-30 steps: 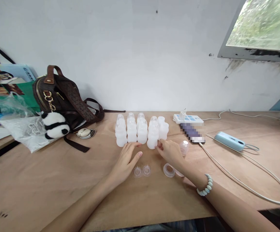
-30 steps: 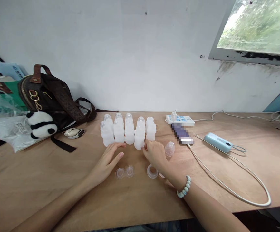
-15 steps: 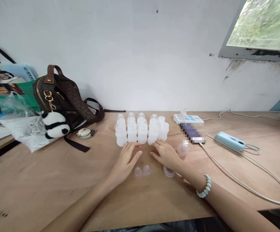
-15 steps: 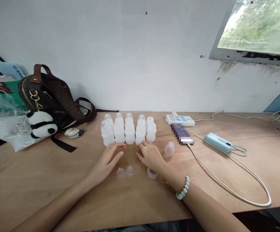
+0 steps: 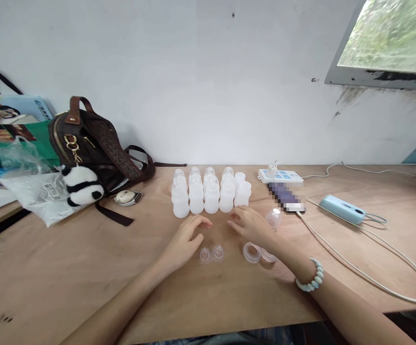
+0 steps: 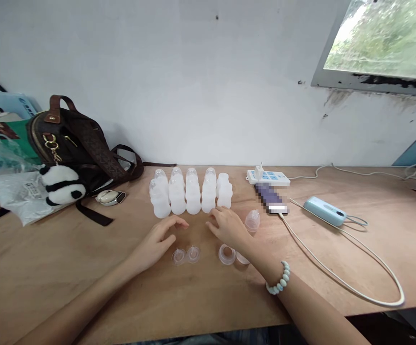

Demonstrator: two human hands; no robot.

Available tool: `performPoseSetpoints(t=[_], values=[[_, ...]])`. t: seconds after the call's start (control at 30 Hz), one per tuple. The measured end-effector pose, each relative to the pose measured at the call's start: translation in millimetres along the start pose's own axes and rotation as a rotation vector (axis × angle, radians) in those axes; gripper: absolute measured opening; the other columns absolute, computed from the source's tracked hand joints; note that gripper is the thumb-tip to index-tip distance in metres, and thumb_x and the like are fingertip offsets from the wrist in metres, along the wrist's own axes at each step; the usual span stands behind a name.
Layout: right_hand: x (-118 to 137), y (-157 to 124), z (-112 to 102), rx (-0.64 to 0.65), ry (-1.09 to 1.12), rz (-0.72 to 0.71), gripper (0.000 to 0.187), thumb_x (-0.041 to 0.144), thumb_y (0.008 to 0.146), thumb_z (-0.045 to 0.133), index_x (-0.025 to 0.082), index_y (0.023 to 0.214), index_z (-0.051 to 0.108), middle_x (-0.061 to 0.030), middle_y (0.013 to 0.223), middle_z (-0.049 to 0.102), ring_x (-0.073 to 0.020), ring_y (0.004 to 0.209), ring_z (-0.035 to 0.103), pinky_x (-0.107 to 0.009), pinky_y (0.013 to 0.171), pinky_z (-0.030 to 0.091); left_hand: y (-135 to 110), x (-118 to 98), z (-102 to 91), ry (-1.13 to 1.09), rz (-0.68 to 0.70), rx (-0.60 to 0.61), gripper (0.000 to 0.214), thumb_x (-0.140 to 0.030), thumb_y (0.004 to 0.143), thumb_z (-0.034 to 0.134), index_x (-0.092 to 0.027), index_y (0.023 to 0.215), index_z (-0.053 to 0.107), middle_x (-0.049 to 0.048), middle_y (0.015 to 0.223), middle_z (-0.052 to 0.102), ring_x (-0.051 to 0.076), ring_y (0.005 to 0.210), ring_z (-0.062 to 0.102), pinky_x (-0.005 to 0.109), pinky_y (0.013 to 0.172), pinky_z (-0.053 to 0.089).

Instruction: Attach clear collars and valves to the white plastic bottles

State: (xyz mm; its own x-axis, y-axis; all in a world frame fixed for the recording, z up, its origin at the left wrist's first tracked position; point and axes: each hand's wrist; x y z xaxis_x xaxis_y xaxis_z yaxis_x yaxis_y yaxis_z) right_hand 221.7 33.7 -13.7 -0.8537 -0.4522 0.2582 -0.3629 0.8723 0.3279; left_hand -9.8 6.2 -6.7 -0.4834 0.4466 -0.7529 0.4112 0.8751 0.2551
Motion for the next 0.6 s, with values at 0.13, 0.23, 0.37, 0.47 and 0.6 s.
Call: performPoseSetpoints(t=[0.13,0.23,0.37,0.47,0.6], values=[[-6.0,1.6,-13.0,-0.129,-0.036,0.086,0.009,0.021,0.09,0.052,0.02,0.086,0.06,-0.0062,0.084,0.067,-0.0221,0.076,0.062,-0.03,0.065,0.042,-0.6,4.1,-4.6,-0.097,-0.017,0.168,0.055,-0.003,0.055,0.04,-0.022,0.102,0.061,0.004,0.103,0.063,0.022,0.095,0.057,0.034,0.082,0.049],[-12.5,2.9,-17.9,-0.264,-0.108,0.17,0.025,0.023,0.092,0.049,0.016,0.115,0.056,-0.0118,0.094,0.067,-0.028,0.084,0.062,-0.035,0.067,0.041,-2.7,5.2,-5.8,-0.134,-0.004,0.28,0.052,-0.003,0.059,0.043,-0.023,0.104,0.06,0.0029,0.105,0.061,0.02,0.092,0.055,0.032,0.08,0.048],[-18.2,4.1,-17.5,-0.242,-0.244,0.244,0.047,0.025,0.091,0.055,0.019,0.137,0.042,-0.007,0.083,0.069,-0.0259,0.072,0.063,-0.033,0.064,0.038,-3.5,2.6,-5.0,-0.144,-0.052,0.326,0.046,-0.005,0.064,0.046,-0.023,0.105,0.058,0.0025,0.106,0.059,0.019,0.087,0.053,0.031,0.078,0.046],[-16.2,4.5,-19.7,-0.188,-0.254,0.289,0.047,0.026,0.091,0.056,0.018,0.136,0.042,-0.0038,0.075,0.068,-0.0229,0.067,0.062,-0.03,0.061,0.036,-1.6,0.6,-4.8,-0.164,-0.1,0.316,0.051,-0.004,0.061,0.042,-0.021,0.107,0.057,0.0031,0.107,0.057,0.018,0.089,0.051,0.03,0.078,0.043],[-5.4,3.4,-32.1,-0.124,-0.201,0.278,0.023,0.03,0.094,0.049,0.018,0.113,0.055,-0.0033,0.074,0.065,-0.0188,0.063,0.058,-0.027,0.055,0.029,-0.2,-1.1,-6.9,-0.192,-0.123,0.274,0.052,-0.004,0.06,0.041,-0.02,0.107,0.056,0.0041,0.106,0.057,0.019,0.09,0.05,0.031,0.077,0.042]])
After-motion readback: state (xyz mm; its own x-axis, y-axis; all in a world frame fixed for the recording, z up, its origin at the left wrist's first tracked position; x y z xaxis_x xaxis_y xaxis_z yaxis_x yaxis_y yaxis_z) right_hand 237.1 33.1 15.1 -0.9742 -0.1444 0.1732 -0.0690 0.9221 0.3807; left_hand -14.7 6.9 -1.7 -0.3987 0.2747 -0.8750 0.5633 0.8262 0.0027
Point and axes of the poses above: each hand's wrist, its own y-axis towards the middle knuckle, its own z-axis out of the palm, x = y × z
